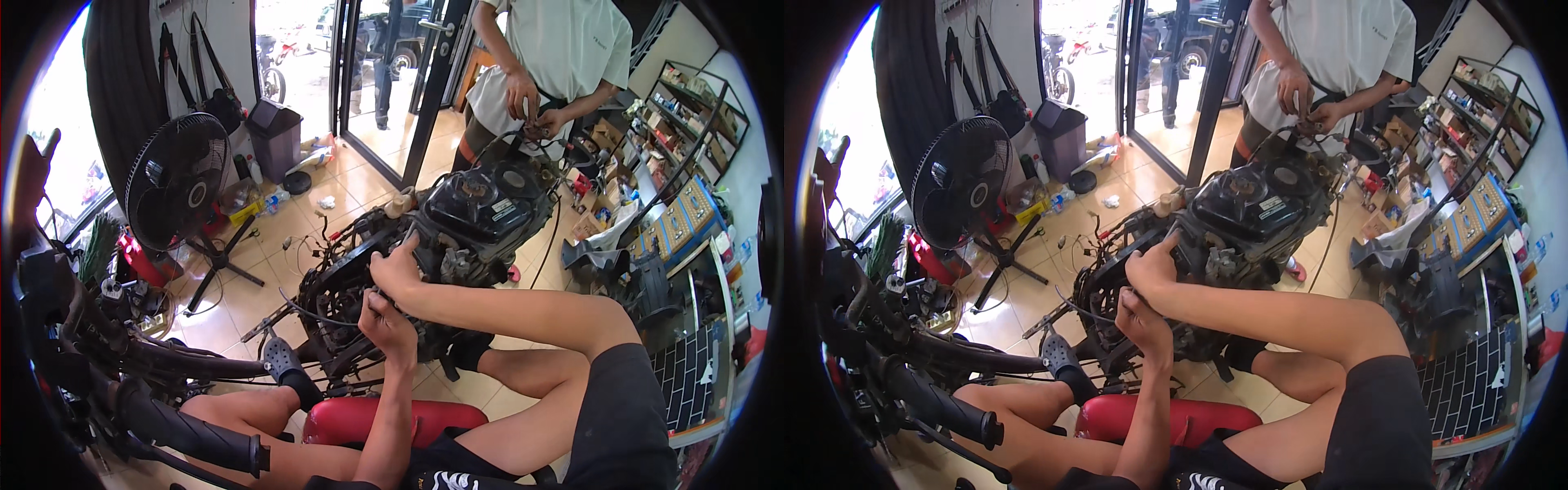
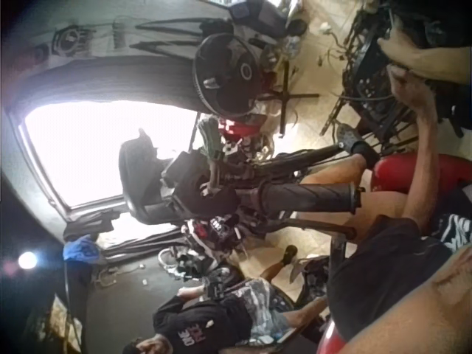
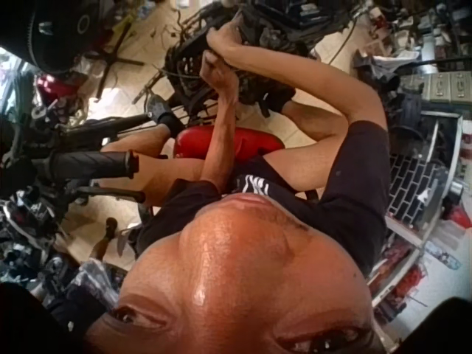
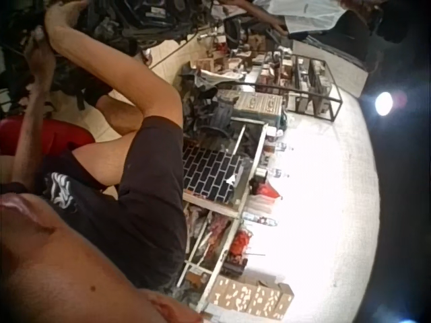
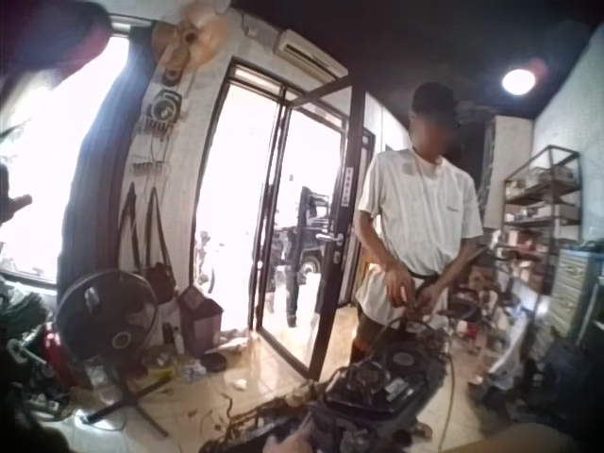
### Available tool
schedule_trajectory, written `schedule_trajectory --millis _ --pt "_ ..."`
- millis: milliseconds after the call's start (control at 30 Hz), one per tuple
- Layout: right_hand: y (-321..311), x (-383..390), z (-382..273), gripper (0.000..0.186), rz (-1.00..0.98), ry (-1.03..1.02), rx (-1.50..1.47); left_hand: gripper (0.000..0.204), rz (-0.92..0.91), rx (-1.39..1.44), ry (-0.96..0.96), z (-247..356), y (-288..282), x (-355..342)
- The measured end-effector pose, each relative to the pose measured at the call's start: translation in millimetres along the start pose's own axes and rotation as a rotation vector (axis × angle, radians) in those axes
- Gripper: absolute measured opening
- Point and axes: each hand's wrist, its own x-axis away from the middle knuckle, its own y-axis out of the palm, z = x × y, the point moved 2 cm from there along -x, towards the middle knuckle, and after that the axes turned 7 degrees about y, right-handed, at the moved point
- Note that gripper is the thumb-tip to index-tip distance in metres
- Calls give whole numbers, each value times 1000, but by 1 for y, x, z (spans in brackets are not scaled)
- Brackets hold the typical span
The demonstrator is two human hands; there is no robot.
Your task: Repairing and inspecting internal components of a motorcycle frame.
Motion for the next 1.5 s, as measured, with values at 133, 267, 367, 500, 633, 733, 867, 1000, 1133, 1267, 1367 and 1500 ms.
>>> schedule_trajectory --millis 133,267,367,500,633,733,867,1000,1133,1267,1367,1500 --pt "2 2 0 100 25 -106 161 39 35 -80 129 -2 1 4" --pt "-8 -7 0 103 -86 -235 294 34 3 -104 113 -5 5 15" --pt "-16 -14 -1 105 -210 -361 400 30 -12 -100 97 -6 10 28" --pt "-19 -23 -2 105 -333 -453 491 27 -84 -104 115 -4 -2 33" --pt "-19 -25 -6 105 -282 -523 568 30 32 -2 249 -2 -28 -17" --pt "-14 -12 -9 104 -331 -621 637 39 -17 -145 161 -8 -15 -81" --pt "-4 7 -16 97 -378 -775 709 44 -334 75 -479 -28 13 -137" --pt "-4 1 -26 86 -305 -870 697 49 -392 315 -669 -44 11 -139" --pt "-16 -4 -18 71 -185 -991 794 38 -440 418 -574 -43 2 -140" --pt "-33 -4 -16 55 -17 -1193 831 33 -449 434 -599 -34 3 -146" --pt "-38 -7 -10 39 43 -1084 837 29 -465 240 -593 -37 4 -143" --pt "-31 -12 1 24 14 -919 617 38 -533 225 -507 -46 -3 -145"
